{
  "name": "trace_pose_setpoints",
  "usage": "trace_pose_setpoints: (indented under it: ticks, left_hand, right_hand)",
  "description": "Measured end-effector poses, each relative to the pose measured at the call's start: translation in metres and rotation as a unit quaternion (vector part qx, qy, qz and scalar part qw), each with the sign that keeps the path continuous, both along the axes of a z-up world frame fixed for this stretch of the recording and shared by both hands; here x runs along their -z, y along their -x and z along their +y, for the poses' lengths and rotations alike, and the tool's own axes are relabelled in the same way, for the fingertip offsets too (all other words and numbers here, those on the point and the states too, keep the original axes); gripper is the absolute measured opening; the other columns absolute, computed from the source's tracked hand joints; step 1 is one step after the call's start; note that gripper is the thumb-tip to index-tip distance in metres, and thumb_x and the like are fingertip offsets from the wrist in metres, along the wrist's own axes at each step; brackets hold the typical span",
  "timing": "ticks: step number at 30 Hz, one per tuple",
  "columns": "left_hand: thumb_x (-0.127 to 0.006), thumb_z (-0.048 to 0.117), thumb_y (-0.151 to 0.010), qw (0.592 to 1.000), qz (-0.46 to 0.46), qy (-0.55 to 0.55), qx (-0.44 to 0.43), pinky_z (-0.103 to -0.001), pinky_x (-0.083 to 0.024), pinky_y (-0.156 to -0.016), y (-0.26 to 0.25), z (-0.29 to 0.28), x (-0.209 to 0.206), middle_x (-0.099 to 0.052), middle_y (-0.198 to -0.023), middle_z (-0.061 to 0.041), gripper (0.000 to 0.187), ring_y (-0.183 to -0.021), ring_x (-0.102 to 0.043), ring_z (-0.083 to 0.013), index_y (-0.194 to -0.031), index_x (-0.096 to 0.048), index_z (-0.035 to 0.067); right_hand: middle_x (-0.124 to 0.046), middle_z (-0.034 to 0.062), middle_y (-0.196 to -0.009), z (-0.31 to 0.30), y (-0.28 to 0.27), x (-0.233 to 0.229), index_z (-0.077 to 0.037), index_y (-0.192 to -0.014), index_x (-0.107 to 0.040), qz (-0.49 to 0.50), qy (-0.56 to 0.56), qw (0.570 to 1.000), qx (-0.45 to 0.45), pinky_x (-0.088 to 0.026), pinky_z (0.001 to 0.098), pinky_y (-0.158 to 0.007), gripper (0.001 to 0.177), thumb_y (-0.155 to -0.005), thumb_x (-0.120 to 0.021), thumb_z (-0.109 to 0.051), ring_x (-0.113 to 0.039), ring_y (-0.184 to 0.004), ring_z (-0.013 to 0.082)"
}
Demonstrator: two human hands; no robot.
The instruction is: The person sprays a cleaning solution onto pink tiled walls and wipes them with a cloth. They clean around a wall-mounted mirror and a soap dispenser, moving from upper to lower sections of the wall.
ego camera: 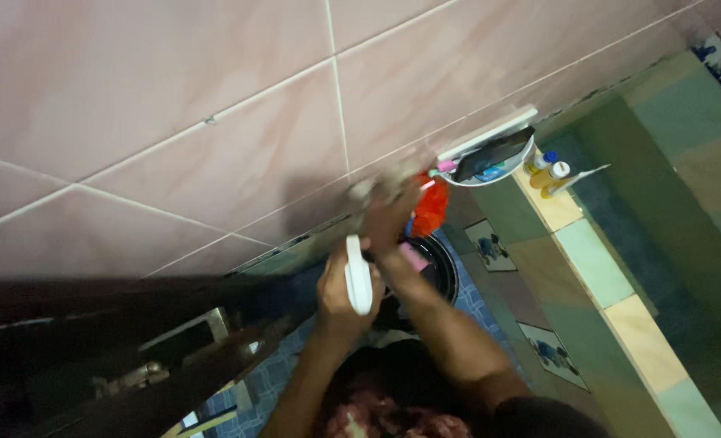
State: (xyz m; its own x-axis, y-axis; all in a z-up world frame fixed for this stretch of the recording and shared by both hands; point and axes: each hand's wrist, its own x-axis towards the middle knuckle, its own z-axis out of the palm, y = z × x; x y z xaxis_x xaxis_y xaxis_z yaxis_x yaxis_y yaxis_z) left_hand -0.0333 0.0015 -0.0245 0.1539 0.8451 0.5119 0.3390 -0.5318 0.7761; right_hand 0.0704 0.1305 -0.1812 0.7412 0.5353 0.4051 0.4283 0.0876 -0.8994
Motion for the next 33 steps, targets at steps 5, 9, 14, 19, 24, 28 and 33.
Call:
trace_pose_setpoints:
  ticks: [5,9,14,19,24,28,33]
  left_hand:
    - [-0.068,0.0,-0.08,0.997,0.015,0.079,0.003,-0.038,-0.06,-0.078,0.013,-0.015,-0.011,-0.067,-0.103,-0.016,0.046,-0.083,-0.072,-0.0286,-0.125,-0.058,-0.002]
    - [-0.07,-0.001,-0.081,1.0,-0.004,0.022,-0.006,-0.04,-0.059,-0.081,0.015,-0.013,-0.007,-0.067,-0.108,-0.019,0.045,-0.09,-0.07,-0.0335,-0.125,-0.059,-0.002]
    - [-0.07,0.0,-0.081,0.996,-0.012,0.087,-0.01,-0.038,-0.06,-0.075,0.023,-0.016,-0.004,-0.067,-0.097,-0.016,0.045,-0.08,-0.071,-0.0292,-0.125,-0.06,-0.002]
    - [-0.067,0.0,-0.082,0.998,0.012,0.061,-0.014,-0.037,-0.06,-0.078,0.028,-0.02,-0.007,-0.067,-0.107,-0.017,0.044,-0.083,-0.072,-0.027,-0.125,-0.058,-0.002]
    - [-0.069,0.003,-0.081,0.993,-0.013,0.114,-0.002,-0.037,-0.06,-0.076,0.029,-0.017,-0.006,-0.067,-0.097,-0.016,0.047,-0.081,-0.072,-0.0277,-0.127,-0.058,-0.003]
    - [-0.07,0.003,-0.08,0.999,0.022,0.041,-0.008,-0.042,-0.058,-0.083,0.028,-0.013,0.005,-0.063,-0.105,-0.022,0.05,-0.092,-0.068,-0.0369,-0.127,-0.054,-0.004]
    - [-0.069,0.007,-0.08,0.993,0.004,0.114,-0.002,-0.042,-0.06,-0.077,0.025,-0.011,0.015,-0.065,-0.099,-0.019,0.051,-0.083,-0.07,-0.0346,-0.127,-0.055,-0.003]
  right_hand:
    - [-0.056,0.0166,-0.089,0.004,0.041,0.056,0.006,-0.094,-0.056,0.191,0.085,0.978,-0.008,-0.048,0.0439,-0.082,0.024,-0.093,-0.071,-0.013,-0.055,-0.085,0.0311]
    - [-0.068,0.0067,-0.098,0.021,0.028,0.059,-0.001,-0.104,-0.064,0.479,0.03,0.877,0.019,-0.053,0.038,-0.074,0.015,-0.09,-0.062,-0.007,-0.065,-0.085,0.0203]
    - [-0.066,0.007,-0.078,0.002,0.027,0.006,0.002,-0.088,-0.069,0.536,0.06,0.839,-0.069,-0.05,0.0362,-0.059,0.016,-0.097,-0.063,-0.011,-0.062,-0.066,0.0171]
    - [-0.057,0.001,-0.062,-0.021,0.022,-0.04,0.002,-0.071,-0.065,0.331,0.078,0.934,-0.113,-0.042,0.0321,-0.051,0.037,-0.101,-0.064,-0.019,-0.051,-0.056,0.0097]
    - [-0.057,-0.0006,-0.058,-0.009,0.027,-0.013,0.0,-0.069,-0.067,0.24,0.05,0.968,-0.051,-0.041,0.0296,-0.051,0.036,-0.1,-0.062,-0.019,-0.049,-0.055,0.0081]
    - [-0.056,0.001,-0.061,0.003,0.033,0.043,-0.002,-0.071,-0.062,0.407,0.019,0.911,-0.061,-0.039,0.0329,-0.049,0.039,-0.105,-0.063,-0.022,-0.049,-0.054,0.0133]
    - [-0.073,-0.0007,-0.087,0.02,0.03,0.084,-0.013,-0.099,-0.071,0.663,0.046,0.747,-0.02,-0.057,0.0389,-0.061,0.012,-0.089,-0.064,-0.012,-0.069,-0.071,0.0196]
